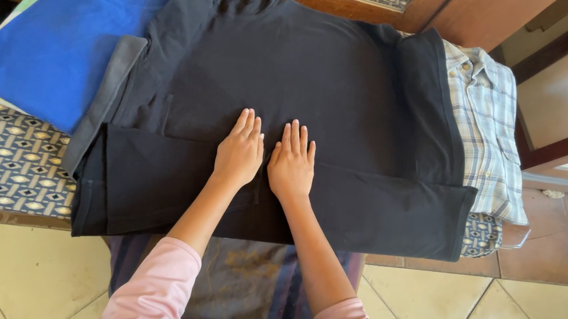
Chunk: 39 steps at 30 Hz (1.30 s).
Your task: Folding a black t-shirt on a flat surface among other folded garments.
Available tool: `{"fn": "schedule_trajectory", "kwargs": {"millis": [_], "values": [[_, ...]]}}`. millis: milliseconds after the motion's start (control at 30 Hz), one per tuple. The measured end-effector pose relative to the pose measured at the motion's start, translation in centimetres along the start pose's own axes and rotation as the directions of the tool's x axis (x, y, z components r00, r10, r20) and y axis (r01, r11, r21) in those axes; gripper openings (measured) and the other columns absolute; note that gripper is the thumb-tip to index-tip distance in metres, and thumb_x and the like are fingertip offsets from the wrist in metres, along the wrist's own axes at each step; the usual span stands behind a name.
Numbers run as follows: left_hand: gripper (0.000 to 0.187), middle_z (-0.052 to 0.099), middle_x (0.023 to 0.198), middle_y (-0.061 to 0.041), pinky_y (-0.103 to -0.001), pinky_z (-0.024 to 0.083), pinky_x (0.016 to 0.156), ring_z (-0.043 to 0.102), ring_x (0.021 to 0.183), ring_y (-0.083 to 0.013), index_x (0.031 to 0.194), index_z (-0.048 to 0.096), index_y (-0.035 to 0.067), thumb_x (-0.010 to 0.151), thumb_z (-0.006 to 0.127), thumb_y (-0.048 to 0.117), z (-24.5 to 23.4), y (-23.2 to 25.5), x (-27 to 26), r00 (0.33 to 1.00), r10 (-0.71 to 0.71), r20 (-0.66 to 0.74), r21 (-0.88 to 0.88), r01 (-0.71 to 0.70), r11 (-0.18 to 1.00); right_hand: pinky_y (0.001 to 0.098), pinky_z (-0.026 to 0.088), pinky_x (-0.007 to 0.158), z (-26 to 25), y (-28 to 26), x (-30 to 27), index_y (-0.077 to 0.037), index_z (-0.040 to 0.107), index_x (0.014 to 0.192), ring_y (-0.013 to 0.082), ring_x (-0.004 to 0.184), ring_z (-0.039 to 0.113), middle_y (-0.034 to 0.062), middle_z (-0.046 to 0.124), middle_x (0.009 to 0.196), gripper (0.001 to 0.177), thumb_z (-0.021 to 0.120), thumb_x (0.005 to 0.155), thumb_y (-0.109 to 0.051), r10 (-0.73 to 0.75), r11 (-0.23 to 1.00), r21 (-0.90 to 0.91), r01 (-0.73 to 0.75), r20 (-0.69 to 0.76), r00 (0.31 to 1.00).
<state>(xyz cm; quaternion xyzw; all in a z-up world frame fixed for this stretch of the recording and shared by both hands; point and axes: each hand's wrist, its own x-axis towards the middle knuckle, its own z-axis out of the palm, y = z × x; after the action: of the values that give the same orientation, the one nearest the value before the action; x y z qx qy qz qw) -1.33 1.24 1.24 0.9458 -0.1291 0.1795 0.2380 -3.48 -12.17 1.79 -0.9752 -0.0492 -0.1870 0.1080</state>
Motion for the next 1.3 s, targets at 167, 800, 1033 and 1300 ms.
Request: {"fn": "schedule_trajectory", "kwargs": {"millis": [167, 800, 1033, 1300], "values": [[0.046, 0.049, 0.154, -0.022, -0.037, 0.039, 0.118, 0.036, 0.152, -0.0284, 0.141, 0.056, -0.007, 0.11, 0.039, 0.023, -0.9, -0.5, -0.5, 0.999, 0.015, 0.032, -0.024, -0.014, 1.0, 0.0515, 0.027, 0.122, -1.2, 0.7, -0.7, 0.002, 0.049, 0.149, 0.0341, 0.151, 0.035, 0.0187, 0.044, 0.159, 0.051, 0.041, 0.106, -0.025, -0.029, 0.999, 0.014, 0.029, 0.011, 1.0], [0.048, 0.047, 0.159, -0.013, -0.044, 0.028, 0.123, 0.038, 0.15, -0.0251, 0.148, 0.054, 0.001, 0.109, 0.038, 0.024, -6.3, -9.6, -3.3, 0.999, 0.033, 0.026, 0.147, -0.037, 0.988, 0.049, 0.031, 0.12, -6.2, 13.6, -2.8, -0.002, 0.055, 0.146, 0.0304, 0.147, 0.042, 0.0127, 0.048, 0.158, 0.044, 0.049, 0.105, -0.016, -0.084, 0.988, 0.128, 0.083, 0.008, 0.996], [0.047, 0.049, 0.157, -0.016, -0.04, 0.028, 0.124, 0.04, 0.149, -0.0269, 0.146, 0.055, -0.003, 0.11, 0.038, 0.023, -6.6, -10.9, -4.0, 0.999, -0.018, -0.031, 0.156, 0.022, 0.988, 0.0472, 0.033, 0.122, -8.0, 19.9, -4.0, 0.003, 0.054, 0.145, 0.0333, 0.148, 0.042, 0.0172, 0.049, 0.158, 0.043, 0.047, 0.106, -0.015, -0.055, 0.992, 0.115, 0.056, -0.016, 0.998], [0.041, 0.061, 0.145, -0.016, -0.045, 0.033, 0.123, 0.05, 0.144, -0.0297, 0.138, 0.061, -0.003, 0.11, 0.044, 0.02, -8.8, -7.7, -4.0, 0.988, 0.036, -0.15, 0.198, -0.006, 0.98, 0.0531, 0.029, 0.121, -6.4, 16.1, -4.7, 0.009, 0.05, 0.146, 0.0395, 0.152, 0.034, 0.0224, 0.042, 0.161, 0.049, 0.045, 0.105, -0.018, 0.015, 0.993, -0.117, -0.023, -0.068, 0.998]]}}
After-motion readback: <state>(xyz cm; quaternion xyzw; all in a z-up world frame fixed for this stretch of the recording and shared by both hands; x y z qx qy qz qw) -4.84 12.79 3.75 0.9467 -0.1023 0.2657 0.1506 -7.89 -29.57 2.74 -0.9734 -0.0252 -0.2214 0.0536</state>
